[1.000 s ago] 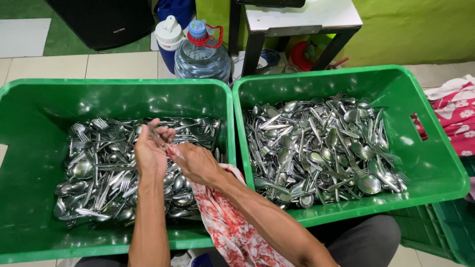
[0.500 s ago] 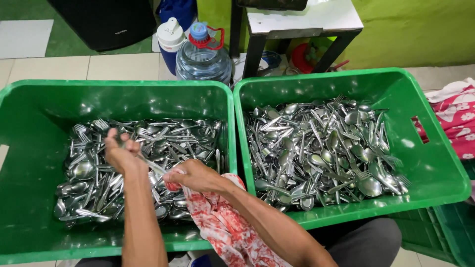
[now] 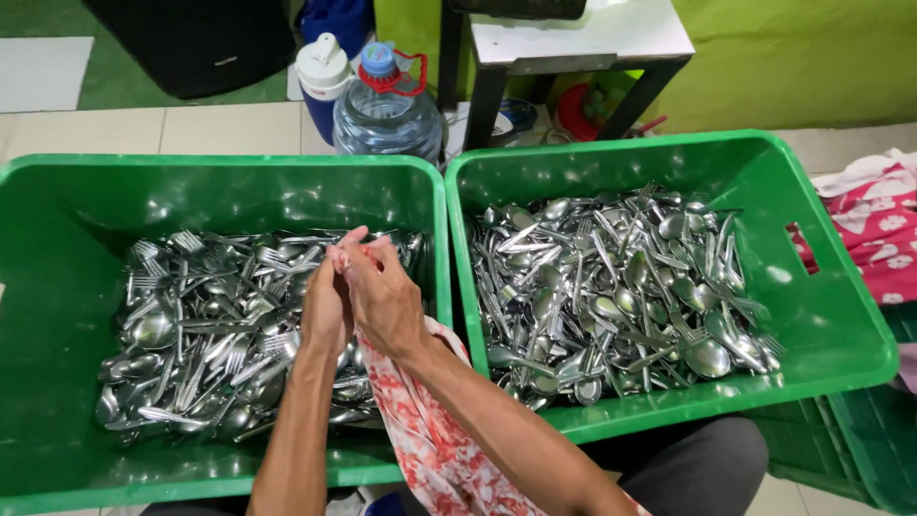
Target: Wipe individual pieces of cutlery from one bin using a cloth and place them back after cleaning.
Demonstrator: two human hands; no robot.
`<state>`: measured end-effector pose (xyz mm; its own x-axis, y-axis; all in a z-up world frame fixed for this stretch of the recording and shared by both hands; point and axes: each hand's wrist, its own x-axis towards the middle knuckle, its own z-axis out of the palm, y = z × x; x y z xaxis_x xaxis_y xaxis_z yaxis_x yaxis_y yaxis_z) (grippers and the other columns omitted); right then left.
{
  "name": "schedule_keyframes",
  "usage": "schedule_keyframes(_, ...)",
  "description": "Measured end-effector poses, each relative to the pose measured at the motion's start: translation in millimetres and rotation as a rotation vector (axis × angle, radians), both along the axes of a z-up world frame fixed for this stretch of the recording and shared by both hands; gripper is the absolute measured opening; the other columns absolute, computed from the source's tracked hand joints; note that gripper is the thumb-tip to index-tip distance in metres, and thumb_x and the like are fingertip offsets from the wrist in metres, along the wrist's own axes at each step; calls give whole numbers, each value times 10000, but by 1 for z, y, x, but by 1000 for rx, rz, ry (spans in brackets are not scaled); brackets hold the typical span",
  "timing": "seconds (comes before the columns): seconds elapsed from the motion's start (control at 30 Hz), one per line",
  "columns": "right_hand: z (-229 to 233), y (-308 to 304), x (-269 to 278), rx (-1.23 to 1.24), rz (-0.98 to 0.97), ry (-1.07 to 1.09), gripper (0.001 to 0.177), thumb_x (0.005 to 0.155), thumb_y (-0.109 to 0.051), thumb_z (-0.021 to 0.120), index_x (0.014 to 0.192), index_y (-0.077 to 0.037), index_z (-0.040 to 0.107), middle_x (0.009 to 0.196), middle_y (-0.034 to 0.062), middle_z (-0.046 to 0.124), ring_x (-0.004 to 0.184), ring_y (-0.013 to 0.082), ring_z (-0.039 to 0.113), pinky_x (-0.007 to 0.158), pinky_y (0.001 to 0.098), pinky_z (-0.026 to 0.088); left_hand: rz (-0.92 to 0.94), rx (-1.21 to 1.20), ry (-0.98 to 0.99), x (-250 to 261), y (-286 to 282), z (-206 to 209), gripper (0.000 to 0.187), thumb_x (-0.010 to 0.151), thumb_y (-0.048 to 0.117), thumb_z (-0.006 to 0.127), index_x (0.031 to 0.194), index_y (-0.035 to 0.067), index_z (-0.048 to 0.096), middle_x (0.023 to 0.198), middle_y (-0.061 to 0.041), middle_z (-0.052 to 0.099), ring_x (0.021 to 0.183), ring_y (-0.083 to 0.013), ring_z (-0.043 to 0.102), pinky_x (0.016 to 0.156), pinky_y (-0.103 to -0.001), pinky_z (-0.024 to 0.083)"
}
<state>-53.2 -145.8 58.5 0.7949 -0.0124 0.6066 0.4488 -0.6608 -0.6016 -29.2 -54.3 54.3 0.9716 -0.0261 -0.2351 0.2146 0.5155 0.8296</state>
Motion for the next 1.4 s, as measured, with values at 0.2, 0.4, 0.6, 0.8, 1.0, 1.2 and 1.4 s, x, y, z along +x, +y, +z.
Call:
schedule_keyframes(0.2, -17, -10, 7, 180, 67, 170, 352, 1041, -202, 491, 1362, -117, 606, 976, 137, 538, 866, 449, 646, 686, 488, 555, 64, -159, -164, 3, -2, -18, 351, 1073, 110, 433, 1382, -49, 482, 1422, -327, 551, 1312, -410, 577, 1137, -508, 448)
schedule_keyframes(0.4, -66, 0, 13, 312, 309, 426, 365, 936, -285, 675, 1256, -108, 680, 936, 134, 601, 838, 337, 653, 736, 434, 531, 352, 59, -245, 12, 20, -23, 123, 1114, 191, 444, 1169, 83, 424, 1227, -278, 686, 1166, -352, 702, 1044, -414, 543)
schedule_keyframes(0.6, -23, -1, -5, 415, 653, 829, 176, 964, -273, 671, 931, -101, 685, 708, 28, 601, 690, 194, 583, 695, 364, 495, 669, 239, -132, 36, 53, -48, 134, 1063, 103, 506, 1151, 111, 406, 939, -160, 747, 533, -142, 630, 362, -218, 462)
schedule_keyframes(0.8, 14, -10, -15, 343, 802, 1078, 272, 1073, -267, 543, 1039, -39, 687, 676, 56, 621, 605, 217, 600, 742, 396, 546, 733, 173, -3, 47, 86, -63, 171, 1105, 225, 422, 1261, 180, 476, 888, -17, 726, 475, -19, 422, 346, -153, 296)
schedule_keyframes(1.0, -31, -6, 7, 280, 166, 432, 325, 1025, -293, 422, 1140, -76, 635, 919, 155, 598, 827, 395, 674, 676, 511, 560, 482, 226, 66, 23, 54, -8, 337, 1016, 371, 548, 1163, 97, 680, 1012, -60, 764, 815, -77, 717, 619, -169, 576)
schedule_keyframes(1.2, -20, 5, 8, -168, 92, 181, 378, 1032, -224, 490, 1388, -150, 592, 1026, 108, 505, 929, 357, 660, 616, 484, 602, 238, 67, 34, -2, 14, -1, 458, 1088, 429, 392, 1128, 111, 719, 1065, -117, 745, 982, -196, 716, 910, -369, 602)
schedule_keyframes(1.4, -15, 12, -14, -293, 364, 250, 403, 991, -217, 481, 1376, -160, 583, 989, 99, 501, 807, 270, 639, 600, 390, 608, 615, -184, 124, 26, 48, -22, 362, 1060, 336, 497, 997, 26, 673, 736, -56, 569, 730, -229, 697, 975, -526, 665)
